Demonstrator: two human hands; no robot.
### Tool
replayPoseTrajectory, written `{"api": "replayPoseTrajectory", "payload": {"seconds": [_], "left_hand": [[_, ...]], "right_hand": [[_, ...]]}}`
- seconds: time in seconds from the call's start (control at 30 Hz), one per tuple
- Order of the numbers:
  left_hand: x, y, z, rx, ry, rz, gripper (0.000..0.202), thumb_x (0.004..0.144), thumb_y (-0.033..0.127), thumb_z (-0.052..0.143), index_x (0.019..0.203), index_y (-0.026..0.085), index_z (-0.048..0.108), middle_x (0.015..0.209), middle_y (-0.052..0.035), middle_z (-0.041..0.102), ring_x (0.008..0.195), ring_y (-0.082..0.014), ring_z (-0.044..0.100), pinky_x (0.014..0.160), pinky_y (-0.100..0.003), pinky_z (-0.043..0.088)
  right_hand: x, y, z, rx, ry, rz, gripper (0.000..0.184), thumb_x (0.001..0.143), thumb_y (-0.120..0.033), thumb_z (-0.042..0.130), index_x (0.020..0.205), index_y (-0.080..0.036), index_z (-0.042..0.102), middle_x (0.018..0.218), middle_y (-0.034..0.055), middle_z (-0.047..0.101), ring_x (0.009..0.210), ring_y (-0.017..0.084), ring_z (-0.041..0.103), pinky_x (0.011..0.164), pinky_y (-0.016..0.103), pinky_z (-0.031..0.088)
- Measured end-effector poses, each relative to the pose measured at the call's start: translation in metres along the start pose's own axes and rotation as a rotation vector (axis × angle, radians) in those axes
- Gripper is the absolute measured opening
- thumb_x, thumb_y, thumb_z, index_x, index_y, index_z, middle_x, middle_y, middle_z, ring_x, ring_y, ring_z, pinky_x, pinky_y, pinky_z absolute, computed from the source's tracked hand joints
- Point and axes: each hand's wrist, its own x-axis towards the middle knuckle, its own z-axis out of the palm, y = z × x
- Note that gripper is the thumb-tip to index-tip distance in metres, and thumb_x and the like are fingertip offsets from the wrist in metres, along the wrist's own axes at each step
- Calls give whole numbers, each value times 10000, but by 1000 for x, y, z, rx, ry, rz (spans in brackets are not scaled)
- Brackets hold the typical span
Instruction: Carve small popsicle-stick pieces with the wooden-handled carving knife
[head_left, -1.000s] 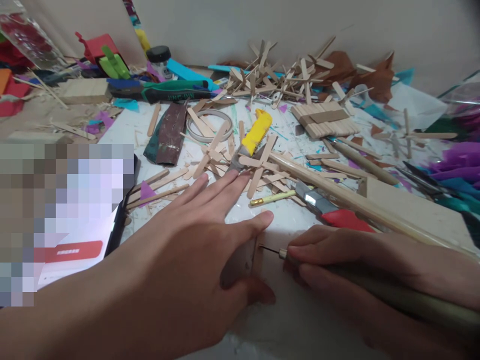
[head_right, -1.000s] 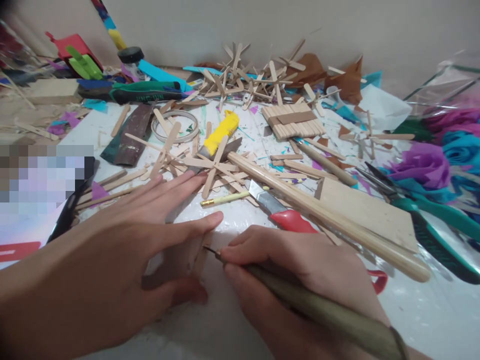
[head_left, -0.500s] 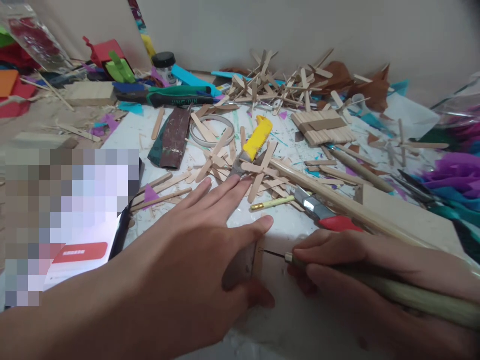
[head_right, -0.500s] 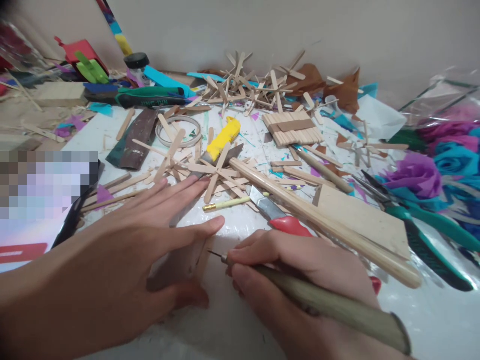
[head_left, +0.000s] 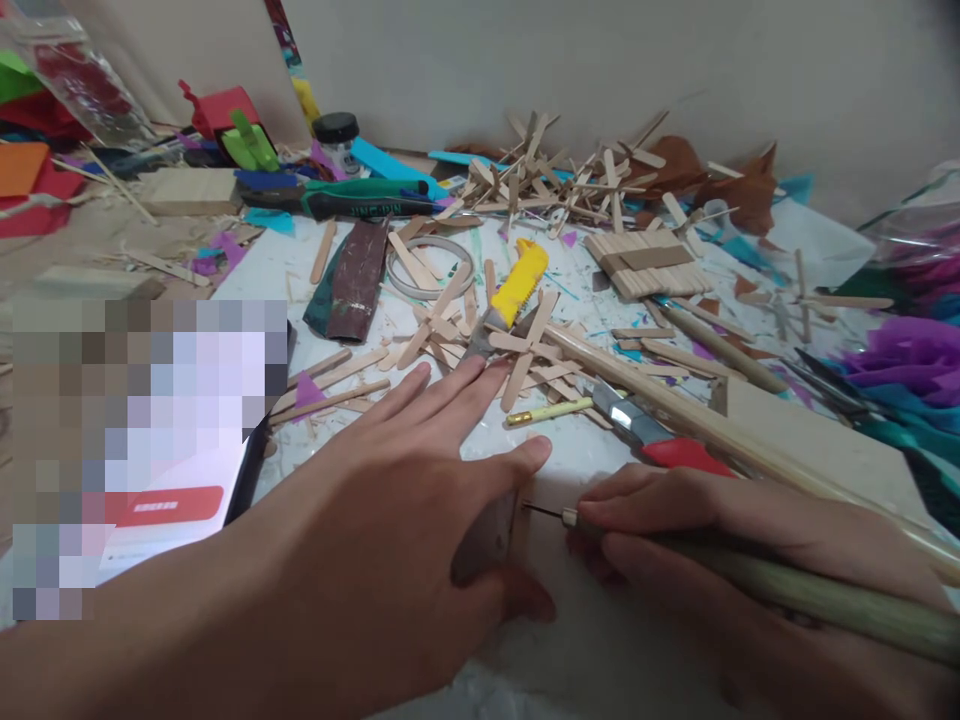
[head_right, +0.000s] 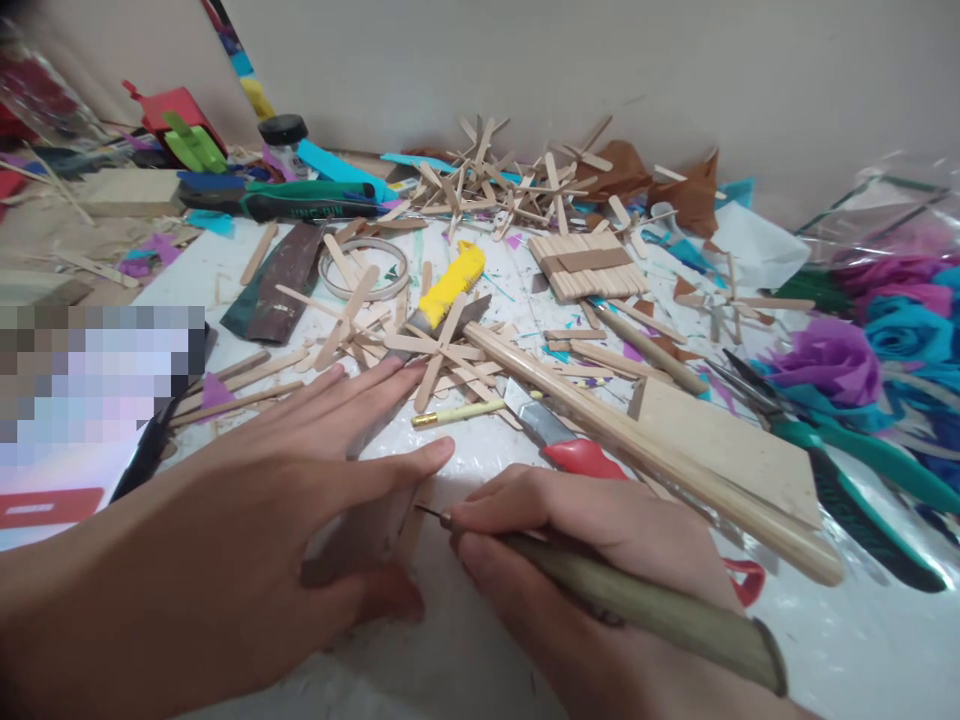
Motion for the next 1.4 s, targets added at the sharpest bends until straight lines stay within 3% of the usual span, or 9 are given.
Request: {"api": "replayPoseTrajectory", "payload": {"seconds": [0.2,0.33,0.53,0.7,0.83,0.93,1.07,1.23,1.4], "left_hand": [[1,-3,0,-6,-12,5,485,968,592,886,1354,302,839,1674,-185,606,1613,-569,503,1285,-891,395],[-1,-4,3,5,14,28,660,950,617,919,1514,306,775,1841,-214,434,1688,-607,389,1296,-926,336],[-1,-8,5,-11,-39,13,825,970,665,900,1670,296,667,1898,-259,219,1768,-511,233,1352,-874,262],[-1,-5,10,12,-63,46,911,1009,799,789,1697,224,629,1864,-213,339,1757,-458,321,1401,-777,294],[-2,-6,18,71,6,93,974,1033,878,682,1657,131,641,1778,-251,516,1683,-468,477,1386,-711,388],[-3,-4,14,105,59,108,767,1124,761,637,1556,131,706,1639,-260,664,1553,-488,608,1306,-745,456],[-5,-5,-1,96,121,122,323,1217,343,514,1255,176,789,1274,-144,785,1243,-393,741,1204,-713,507],[-8,-20,-8,72,91,258,341,1113,85,485,1238,199,781,1299,-70,803,1152,-266,751,1038,-433,587],[-8,-22,-5,88,50,277,308,1090,65,537,1227,188,785,1225,-92,793,1137,-279,737,997,-432,584]], "right_hand": [[-3,0,-6,-151,14,15,77,858,-439,893,794,-425,934,832,-30,918,629,257,837,474,309,598],[-1,4,-10,-83,-45,-16,82,893,-402,883,834,-398,940,858,-13,921,658,241,844,529,280,643],[2,3,-11,-16,-64,-66,266,1021,-463,816,817,-309,892,795,24,875,679,200,818,599,234,642],[0,5,-4,7,-9,-65,283,1000,-471,824,809,-274,891,751,48,847,660,213,799,597,249,634],[-4,1,2,197,30,-1,251,970,-495,862,858,-275,911,745,59,838,674,229,820,575,246,642],[-6,-4,3,207,70,-37,230,964,-505,862,870,-302,915,779,54,859,670,226,833,586,240,666],[-4,-6,2,25,103,-142,197,969,-454,832,850,-324,919,806,41,890,681,235,850,635,253,704],[-2,-2,1,-68,96,-156,149,949,-459,846,909,-346,935,901,31,925,789,275,896,687,299,743],[-1,0,-1,-69,66,-149,121,948,-430,848,958,-337,926,943,35,930,799,276,899,665,304,742]]}}
